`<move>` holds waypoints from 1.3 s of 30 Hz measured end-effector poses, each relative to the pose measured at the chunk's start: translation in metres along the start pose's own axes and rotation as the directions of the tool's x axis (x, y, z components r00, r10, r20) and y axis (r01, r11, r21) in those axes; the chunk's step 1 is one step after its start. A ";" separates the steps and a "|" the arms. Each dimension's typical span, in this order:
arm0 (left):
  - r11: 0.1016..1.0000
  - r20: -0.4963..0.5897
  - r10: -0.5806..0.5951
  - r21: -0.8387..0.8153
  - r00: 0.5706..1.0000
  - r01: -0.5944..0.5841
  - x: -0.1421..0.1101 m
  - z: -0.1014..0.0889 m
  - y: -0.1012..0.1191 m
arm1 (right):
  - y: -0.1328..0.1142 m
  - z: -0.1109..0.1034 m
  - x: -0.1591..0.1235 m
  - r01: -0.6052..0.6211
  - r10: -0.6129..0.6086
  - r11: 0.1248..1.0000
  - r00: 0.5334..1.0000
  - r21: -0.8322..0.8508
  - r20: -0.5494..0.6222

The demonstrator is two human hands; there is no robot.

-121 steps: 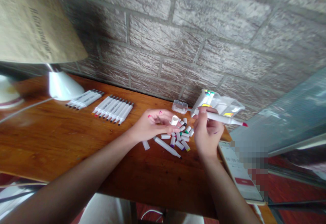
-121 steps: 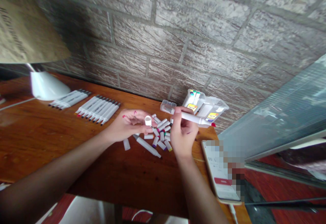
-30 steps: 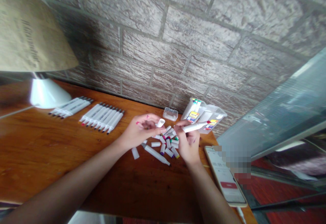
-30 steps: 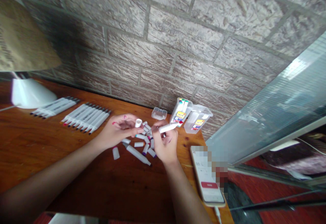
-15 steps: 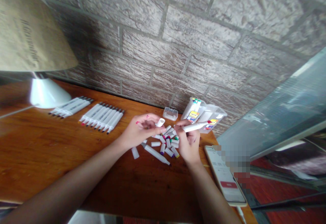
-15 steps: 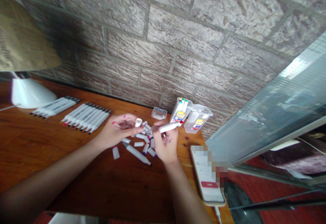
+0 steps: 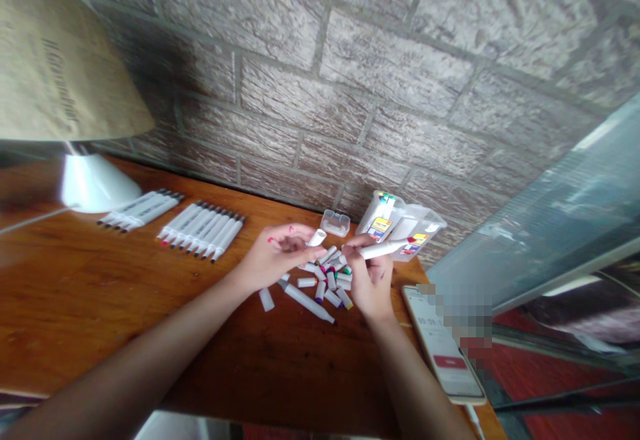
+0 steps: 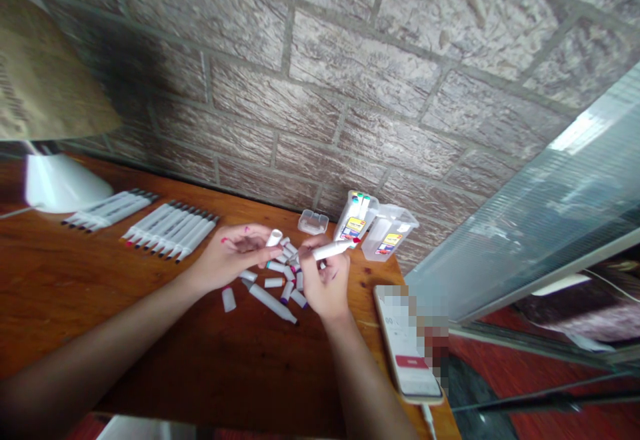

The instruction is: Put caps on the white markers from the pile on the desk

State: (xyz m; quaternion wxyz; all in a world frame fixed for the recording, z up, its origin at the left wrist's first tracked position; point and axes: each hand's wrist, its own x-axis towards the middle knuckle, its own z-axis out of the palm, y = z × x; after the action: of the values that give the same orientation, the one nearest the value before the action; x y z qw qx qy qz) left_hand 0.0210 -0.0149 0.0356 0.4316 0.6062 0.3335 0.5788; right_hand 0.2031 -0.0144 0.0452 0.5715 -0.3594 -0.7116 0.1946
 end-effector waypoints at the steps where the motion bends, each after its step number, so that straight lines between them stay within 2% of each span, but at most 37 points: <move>1: 1.000 0.003 0.005 0.008 1.000 -0.005 0.000 0.000 0.000 | 0.000 0.000 0.000 0.001 -0.001 1.000 1.000 0.003 0.001; 5: 1.000 -0.024 0.017 0.026 1.000 -0.017 0.002 -0.002 -0.002 | 0.000 0.000 0.002 0.012 -0.012 1.000 1.000 0.008 -0.004; 9: 0.999 -0.117 -0.020 0.042 0.993 0.025 0.005 -0.008 -0.007 | 0.001 0.000 0.004 -0.031 0.032 0.999 0.999 0.030 -0.034; 12: 0.998 -0.185 0.007 0.066 0.983 0.005 0.009 -0.016 -0.012 | 0.005 0.001 0.005 -0.048 0.052 0.997 0.995 0.059 -0.083; 15: 0.989 -0.294 0.068 0.145 0.953 -0.026 0.014 -0.031 -0.014 | 0.011 0.003 0.005 -0.048 0.059 0.993 0.993 0.107 -0.101; 18: 0.949 -0.425 0.106 0.312 0.899 0.035 0.017 -0.060 -0.012 | 0.016 0.004 0.006 -0.041 0.058 0.989 0.992 0.143 -0.114; 20: 0.848 -0.495 0.238 0.526 0.836 0.070 0.016 -0.090 -0.006 | 0.018 0.004 0.006 -0.049 0.071 0.986 0.988 0.157 -0.137; 21: 0.770 -0.491 0.270 0.627 0.829 0.120 0.015 -0.107 -0.001 | 0.018 0.004 0.007 -0.055 0.079 0.985 0.986 0.164 -0.145; 22: 0.693 -0.492 0.271 0.696 0.827 0.187 0.012 -0.125 0.004 | 0.018 0.004 0.007 -0.060 0.085 0.984 0.985 0.170 -0.147; 25: 0.489 -0.512 0.159 0.783 0.844 0.383 -0.001 -0.175 0.023 | 0.017 0.005 0.007 -0.062 0.089 0.980 0.987 0.188 -0.137; 28: 0.331 -0.551 0.130 0.808 0.824 0.488 -0.018 -0.206 0.038 | 0.018 0.006 0.006 -0.058 0.087 0.976 0.987 0.208 -0.132; 32: 0.201 -0.556 0.024 0.817 0.831 0.541 -0.036 -0.220 0.032 | 0.024 0.009 0.003 -0.068 0.096 0.976 0.987 0.206 -0.128; 35: 0.123 -0.508 -0.011 0.854 0.861 0.505 -0.042 -0.220 0.015 | 0.025 0.009 0.003 -0.073 0.100 0.977 0.987 0.201 -0.127; 39: 0.067 -0.487 -0.046 0.870 0.872 0.489 -0.041 -0.217 0.000 | 0.023 0.008 0.004 -0.083 0.109 0.978 0.985 0.190 -0.133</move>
State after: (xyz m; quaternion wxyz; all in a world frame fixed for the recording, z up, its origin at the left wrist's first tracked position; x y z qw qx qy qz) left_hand -0.1982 -0.0226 0.0092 -0.0384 0.5539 0.8039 0.2133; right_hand 0.2016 0.0050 0.0301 0.6414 -0.3521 -0.6298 0.2606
